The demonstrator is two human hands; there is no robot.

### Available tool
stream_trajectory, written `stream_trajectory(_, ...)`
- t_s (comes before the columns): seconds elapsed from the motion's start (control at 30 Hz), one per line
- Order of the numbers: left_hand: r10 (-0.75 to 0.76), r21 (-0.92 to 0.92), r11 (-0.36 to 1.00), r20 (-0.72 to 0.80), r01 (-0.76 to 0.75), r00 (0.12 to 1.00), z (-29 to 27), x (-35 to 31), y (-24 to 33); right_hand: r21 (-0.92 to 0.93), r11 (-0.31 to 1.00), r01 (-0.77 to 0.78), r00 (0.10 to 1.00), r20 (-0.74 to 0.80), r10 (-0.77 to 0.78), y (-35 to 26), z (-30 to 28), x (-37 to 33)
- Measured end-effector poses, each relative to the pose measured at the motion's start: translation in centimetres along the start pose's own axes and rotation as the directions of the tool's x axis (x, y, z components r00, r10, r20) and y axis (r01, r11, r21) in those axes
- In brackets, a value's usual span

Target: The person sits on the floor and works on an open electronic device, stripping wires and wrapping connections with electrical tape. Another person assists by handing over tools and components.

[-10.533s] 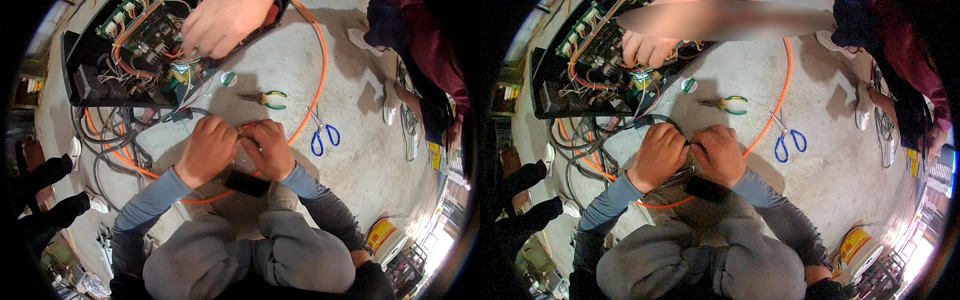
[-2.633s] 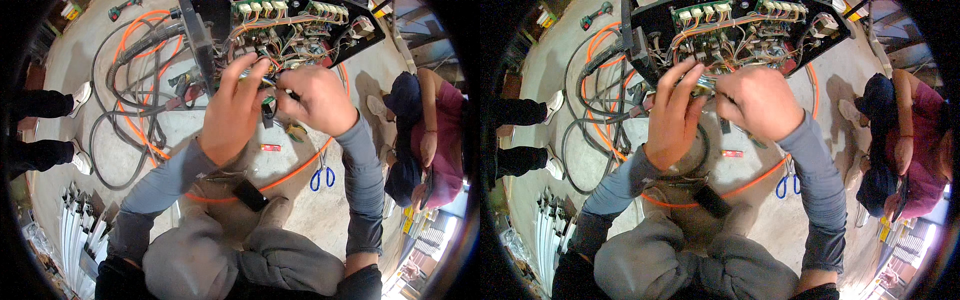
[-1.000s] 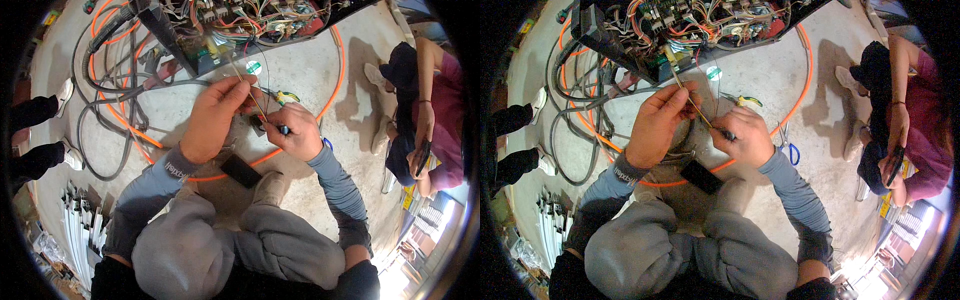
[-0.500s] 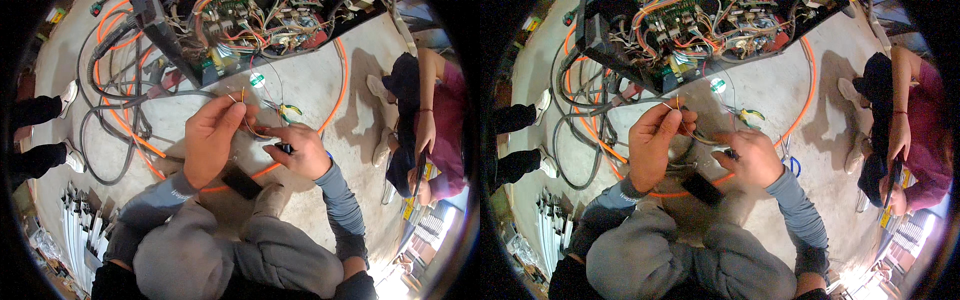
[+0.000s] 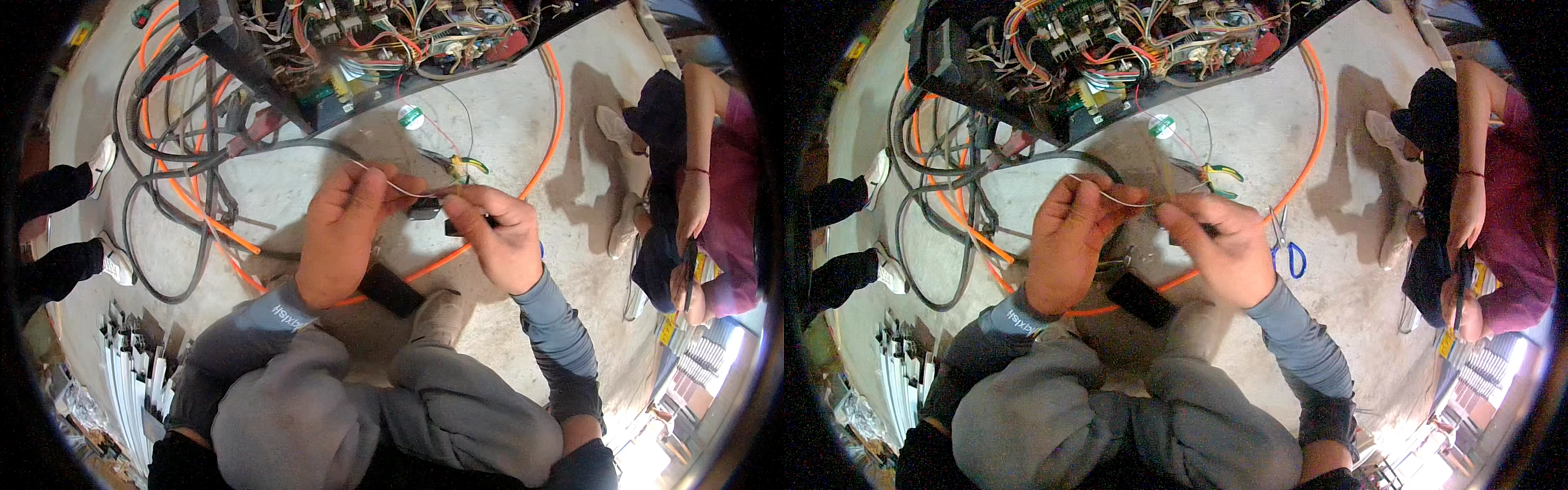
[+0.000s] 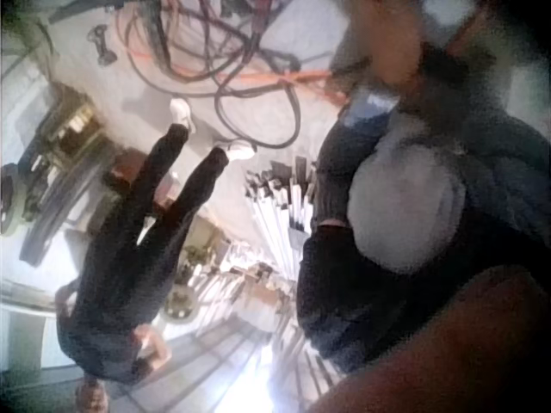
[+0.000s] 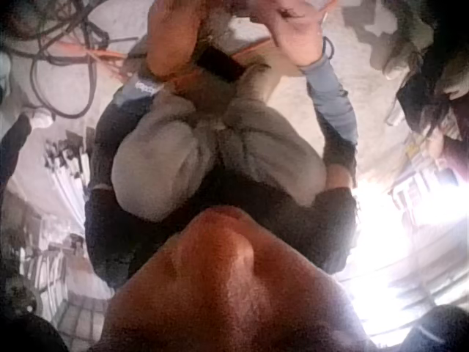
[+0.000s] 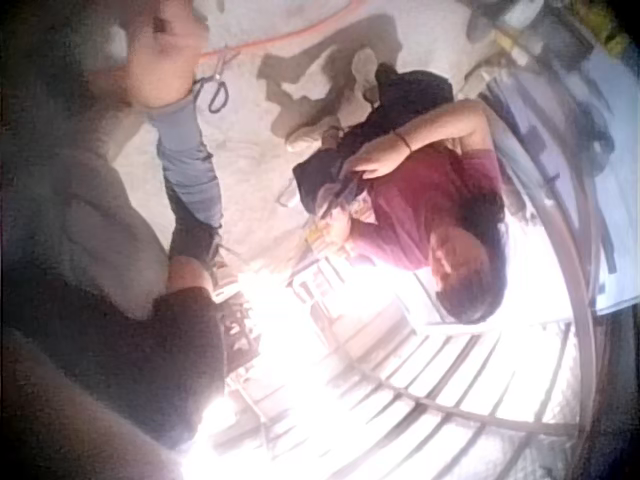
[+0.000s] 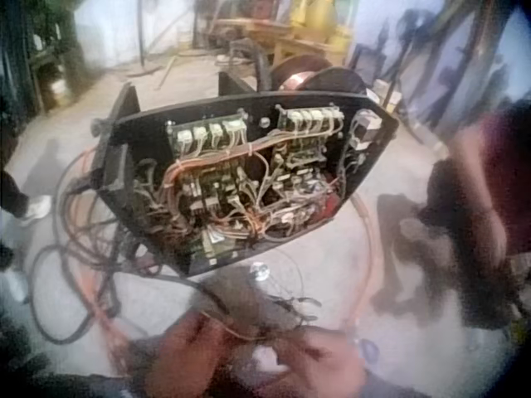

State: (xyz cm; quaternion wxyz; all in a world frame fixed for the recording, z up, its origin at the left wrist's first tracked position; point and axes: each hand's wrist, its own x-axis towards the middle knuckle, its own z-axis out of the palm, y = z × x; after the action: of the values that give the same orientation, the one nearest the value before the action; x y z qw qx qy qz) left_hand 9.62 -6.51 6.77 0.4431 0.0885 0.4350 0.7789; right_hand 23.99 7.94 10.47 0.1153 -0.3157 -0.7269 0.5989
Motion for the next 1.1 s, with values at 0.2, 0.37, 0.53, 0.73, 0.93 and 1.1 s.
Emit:
stream_trajectory(0.2,0.354,0.351,0.864,0.089,-0.362,0.931,-1.1,-0.7,2.3,0.388,0.911,-0.139,0.948,-0.213,0.236,3.1,-2.3,-1.2)
stream_trajectory(0.37,0.204,0.731,0.453,0.472,-0.510,0.858,0.4,-1.7,2.9,0.518,0.842,-0.149,0.983,-0.012,0.181,3.9,-1.5,-6.6)
stream_trajectory(0.53,0.003,0.681,0.686,0.350,-0.256,0.937,0.2,-2.1,-0.1,0.587,0.808,-0.042,0.992,-0.070,0.103,3.4,0.4,-8.0)
stream_trajectory(0.73,-0.095,0.456,0.889,0.089,0.044,0.991,0.7,-1.9,-0.4,-0.035,0.901,0.432,0.875,-0.224,-0.428,4.1,-1.2,-9.2)
stream_trajectory(0.93,-0.323,0.371,0.891,0.118,0.260,0.939,0.8,-1.2,-0.2,-0.135,0.982,0.135,0.985,-0.086,-0.147,3.8,-0.8,-9.1)
stream_trajectory(1.1,-0.230,0.604,0.793,0.182,0.076,0.956,1.2,-2.0,-0.5,-0.012,0.966,0.260,0.962,-0.083,-0.260,5.2,-0.1,-9.0)
